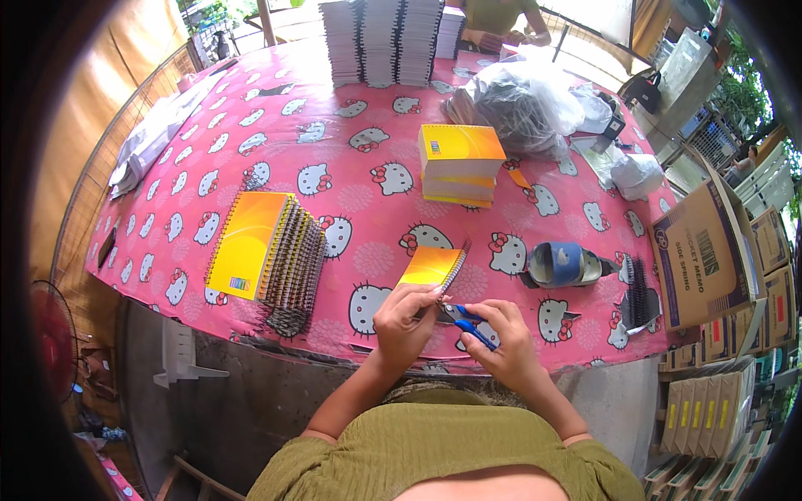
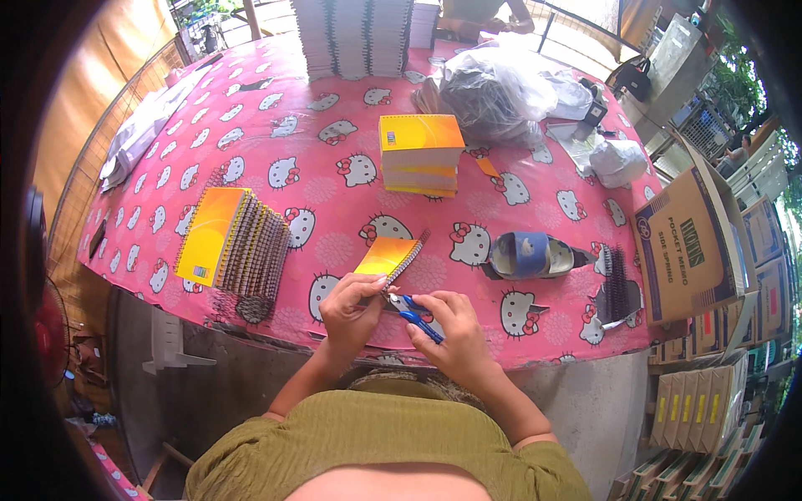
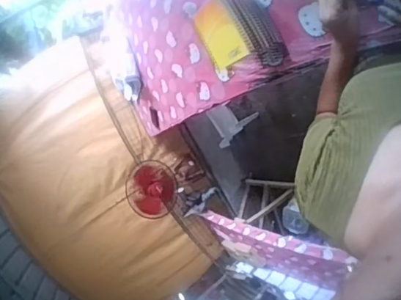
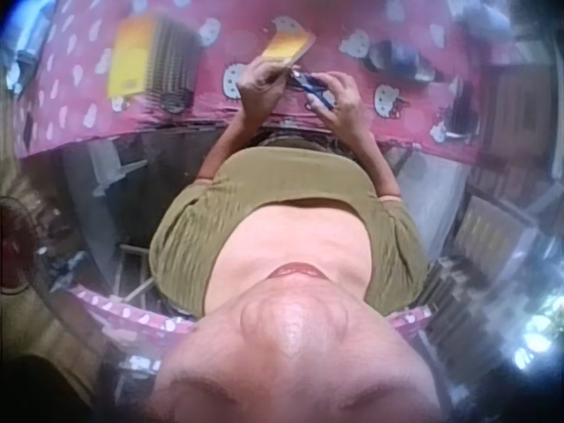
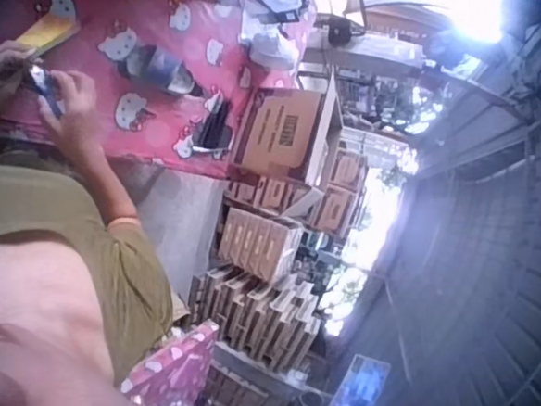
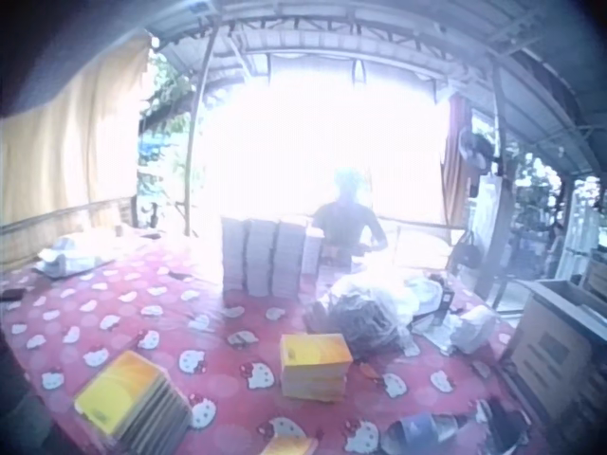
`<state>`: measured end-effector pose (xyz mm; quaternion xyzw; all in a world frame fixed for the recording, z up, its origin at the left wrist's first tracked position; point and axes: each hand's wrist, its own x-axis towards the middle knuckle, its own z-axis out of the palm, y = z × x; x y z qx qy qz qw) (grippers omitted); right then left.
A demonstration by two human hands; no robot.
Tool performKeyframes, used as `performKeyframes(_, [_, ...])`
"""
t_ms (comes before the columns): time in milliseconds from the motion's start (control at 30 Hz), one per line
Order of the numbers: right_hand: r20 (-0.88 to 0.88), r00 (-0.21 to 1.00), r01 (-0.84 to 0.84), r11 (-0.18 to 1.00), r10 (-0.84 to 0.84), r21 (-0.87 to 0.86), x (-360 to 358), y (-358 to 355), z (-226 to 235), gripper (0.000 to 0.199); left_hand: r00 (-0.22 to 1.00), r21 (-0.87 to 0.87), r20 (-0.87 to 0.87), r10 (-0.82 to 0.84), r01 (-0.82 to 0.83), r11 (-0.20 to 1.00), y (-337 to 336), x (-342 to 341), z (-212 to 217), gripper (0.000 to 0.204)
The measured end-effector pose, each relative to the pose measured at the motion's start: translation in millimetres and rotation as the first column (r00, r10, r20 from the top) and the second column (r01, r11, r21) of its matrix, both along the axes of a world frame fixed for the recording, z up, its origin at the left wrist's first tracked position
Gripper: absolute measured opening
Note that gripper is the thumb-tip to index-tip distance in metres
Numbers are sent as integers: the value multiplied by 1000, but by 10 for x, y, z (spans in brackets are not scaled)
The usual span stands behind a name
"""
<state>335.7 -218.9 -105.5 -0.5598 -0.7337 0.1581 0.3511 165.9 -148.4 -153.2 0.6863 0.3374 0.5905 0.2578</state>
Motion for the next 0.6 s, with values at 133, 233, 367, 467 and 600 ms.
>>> performKeyframes(133, [-876, 317, -663, 575, -363, -479, 221, 150, -191, 30, 999, 141, 15, -40, 37, 989, 29, -41, 46, 25])
performKeyframes(233, [-816, 431, -494, 656, -385, -570, 121, 49, -89, 31, 998, 165, -6, -66, 66, 984, 100, -63, 59, 20])
performKeyframes(367, [172, 977, 140, 986, -123, -92, 510, -105, -152, 45, 1000, 106, 0, -31, 31, 994, 121, -116, 145, 23])
performKeyframes(467, [528, 807, 167, 960, -264, 224, 561, -30, -155, 53, 990, 200, -125, 64, -38, 979, 132, -158, 351, 26])
performKeyframes(600, [384, 914, -254, 923, 131, 290, -99, 529, 190, 52, 969, 114, -247, -1, 30, 993, 34, -238, 412, 24])
